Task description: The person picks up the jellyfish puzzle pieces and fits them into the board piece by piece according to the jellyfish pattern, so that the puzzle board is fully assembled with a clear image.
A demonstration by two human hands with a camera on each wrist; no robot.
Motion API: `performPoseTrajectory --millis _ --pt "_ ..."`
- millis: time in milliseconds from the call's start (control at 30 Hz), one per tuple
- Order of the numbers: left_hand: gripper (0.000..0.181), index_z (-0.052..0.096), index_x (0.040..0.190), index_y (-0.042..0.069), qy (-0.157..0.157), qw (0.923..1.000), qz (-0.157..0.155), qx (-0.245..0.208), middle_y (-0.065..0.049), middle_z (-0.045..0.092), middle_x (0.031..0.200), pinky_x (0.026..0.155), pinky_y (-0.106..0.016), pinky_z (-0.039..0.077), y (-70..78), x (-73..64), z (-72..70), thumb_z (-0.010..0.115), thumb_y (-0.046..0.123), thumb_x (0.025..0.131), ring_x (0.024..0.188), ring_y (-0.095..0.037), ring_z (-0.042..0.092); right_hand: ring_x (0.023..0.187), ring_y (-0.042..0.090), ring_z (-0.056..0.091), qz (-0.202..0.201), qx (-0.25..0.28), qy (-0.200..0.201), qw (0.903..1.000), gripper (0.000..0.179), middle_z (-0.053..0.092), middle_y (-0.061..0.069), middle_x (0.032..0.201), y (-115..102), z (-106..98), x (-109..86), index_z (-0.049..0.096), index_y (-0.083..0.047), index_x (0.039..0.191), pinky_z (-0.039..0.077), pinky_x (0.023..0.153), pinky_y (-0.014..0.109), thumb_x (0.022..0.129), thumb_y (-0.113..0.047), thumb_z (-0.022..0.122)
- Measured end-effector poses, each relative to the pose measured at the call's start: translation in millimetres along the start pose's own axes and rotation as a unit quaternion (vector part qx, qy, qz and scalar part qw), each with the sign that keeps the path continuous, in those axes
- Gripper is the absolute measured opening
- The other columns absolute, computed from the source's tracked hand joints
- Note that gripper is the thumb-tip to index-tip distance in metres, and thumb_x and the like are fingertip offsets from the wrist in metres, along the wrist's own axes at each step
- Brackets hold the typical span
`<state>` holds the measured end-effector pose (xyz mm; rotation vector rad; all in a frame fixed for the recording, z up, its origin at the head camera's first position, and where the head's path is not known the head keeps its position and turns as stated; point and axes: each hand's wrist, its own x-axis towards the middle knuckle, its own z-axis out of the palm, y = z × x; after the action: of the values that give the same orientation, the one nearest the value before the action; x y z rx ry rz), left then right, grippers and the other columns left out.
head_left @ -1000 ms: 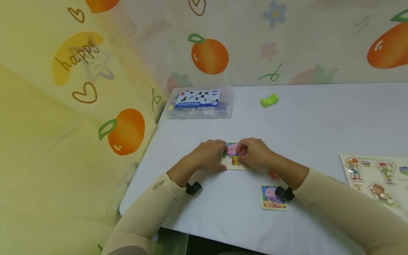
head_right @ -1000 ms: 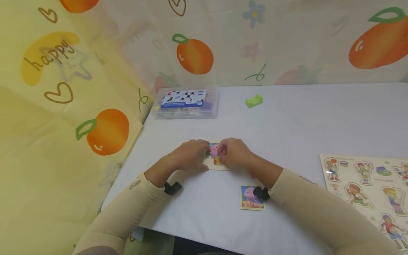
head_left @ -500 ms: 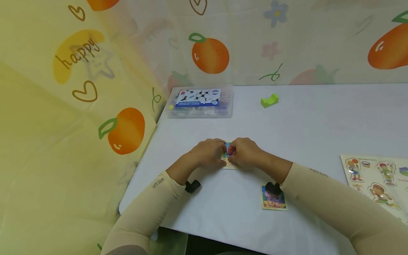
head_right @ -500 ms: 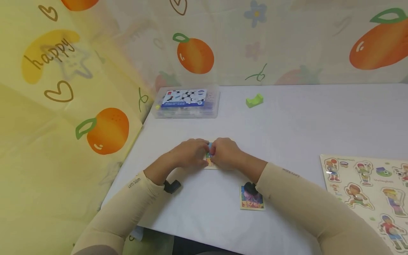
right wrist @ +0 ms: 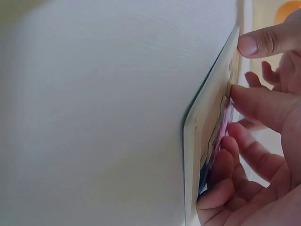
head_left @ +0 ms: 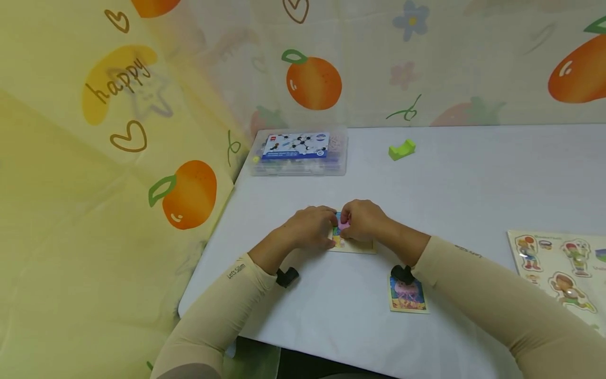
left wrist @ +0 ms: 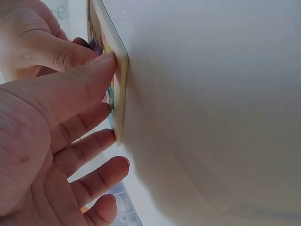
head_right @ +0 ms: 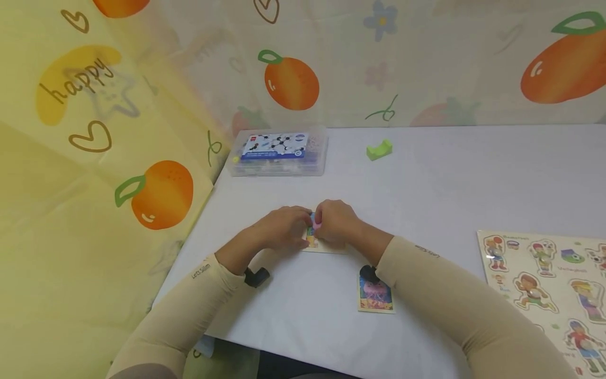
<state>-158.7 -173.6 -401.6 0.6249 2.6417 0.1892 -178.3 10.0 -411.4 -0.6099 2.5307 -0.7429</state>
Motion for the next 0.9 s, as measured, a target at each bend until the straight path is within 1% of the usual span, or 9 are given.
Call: performPoseTrajectory --millis 167,267,333,433,533,600,700,800,900 --pt "0.047 0.067 0.127 0.015 0.006 0.9994 0.001 0.035 -0.001 0.057 0.148 0.104 -0.045 0.049 6.6 -1.3 -0.4 0.080 0.038 0.088 0.126 -0.028 0.058 0.086 0.022 0.057 -0.017 -0.018 0.000 0.9997 0.024 0.065 0.004 0.091 7 -4 -7.7 0.071 -0.009 0.101 0.047 0.075 0.034 0.086 -0.026 0.079" --pt "0.046 0.067 0.128 0.016 0.012 0.9978 0.002 0.065 -0.001 0.057 0.145 0.100 -0.042 0.051 9.8 -2.2 1.4 0.077 0.040 0.090 0.120 -0.025 0.058 0.089 0.023 0.058 -0.019 -0.042 -0.013 0.9988 0.028 0.066 0.007 0.096 15 -12 -19.8 0.071 -0.008 0.107 0.049 0.079 0.037 0.087 -0.027 0.078" --pt "0.047 0.066 0.130 0.018 0.016 0.9968 0.004 0.079 -0.001 0.055 0.148 0.101 -0.042 0.049 11.5 -3.7 2.5 0.076 0.041 0.091 0.122 -0.024 0.056 0.095 0.026 0.059 -0.009 -0.065 -0.031 0.9973 0.033 0.065 0.010 0.104 20 -19 -31.5 0.070 -0.009 0.114 0.051 0.085 0.042 0.087 -0.028 0.078" --pt "0.049 0.063 0.134 0.021 0.019 0.9972 0.014 0.070 -0.002 0.049 0.153 0.109 -0.044 0.045 14.5 -6.8 3.5 0.075 0.042 0.091 0.131 -0.025 0.051 0.106 0.029 0.058 0.016 -0.094 -0.060 0.9936 0.041 0.061 0.014 0.121 30 -28 -52.5 0.068 -0.015 0.122 0.051 0.094 0.050 0.086 -0.030 0.082" --pt "0.047 0.062 0.135 0.025 0.015 0.9980 0.036 0.051 0.000 0.049 0.153 0.114 -0.045 0.041 17.1 -8.2 6.0 0.075 0.039 0.092 0.137 -0.025 0.047 0.109 0.032 0.054 0.034 -0.099 -0.080 0.9912 0.047 0.056 0.015 0.128 45 -33 -73.9 0.068 -0.021 0.124 0.055 0.087 0.047 0.082 -0.027 0.087" --pt "0.045 0.062 0.135 0.026 0.007 0.9975 0.052 0.047 0.001 0.051 0.151 0.115 -0.045 0.040 17.9 -8.2 7.8 0.075 0.038 0.093 0.138 -0.024 0.047 0.108 0.032 0.054 0.024 -0.105 -0.076 0.9913 0.046 0.057 0.013 0.126 56 -34 -86.8 0.069 -0.024 0.119 0.056 0.084 0.044 0.078 -0.024 0.090" --pt "0.043 0.063 0.135 0.026 -0.005 0.9965 0.068 0.047 0.003 0.053 0.149 0.116 -0.044 0.039 17.7 -7.4 9.8 0.073 0.035 0.095 0.140 -0.024 0.046 0.105 0.030 0.053 -0.008 -0.100 -0.053 0.9935 0.038 0.058 0.008 0.115 72 -33 -101.6 0.071 -0.026 0.109 0.053 0.079 0.038 0.076 -0.022 0.091" --pt "0.042 0.063 0.135 0.024 -0.005 0.9964 0.072 0.044 0.004 0.056 0.146 0.116 -0.042 0.040 17.5 -6.7 10.6 0.073 0.032 0.095 0.140 -0.022 0.048 0.098 0.025 0.052 -0.036 -0.084 -0.025 0.9955 0.032 0.057 0.003 0.105 81 -31 -109.7 0.071 -0.024 0.102 0.048 0.079 0.036 0.077 -0.020 0.090" --pt "0.040 0.064 0.132 0.023 0.002 0.9968 0.070 0.037 0.005 0.060 0.140 0.114 -0.040 0.041 18.3 -5.5 11.3 0.074 0.031 0.094 0.135 -0.021 0.052 0.094 0.023 0.051 -0.045 -0.062 -0.011 0.9970 0.030 0.057 0.001 0.101 84 -29 -112.3 0.070 -0.019 0.101 0.046 0.079 0.036 0.078 -0.018 0.089"
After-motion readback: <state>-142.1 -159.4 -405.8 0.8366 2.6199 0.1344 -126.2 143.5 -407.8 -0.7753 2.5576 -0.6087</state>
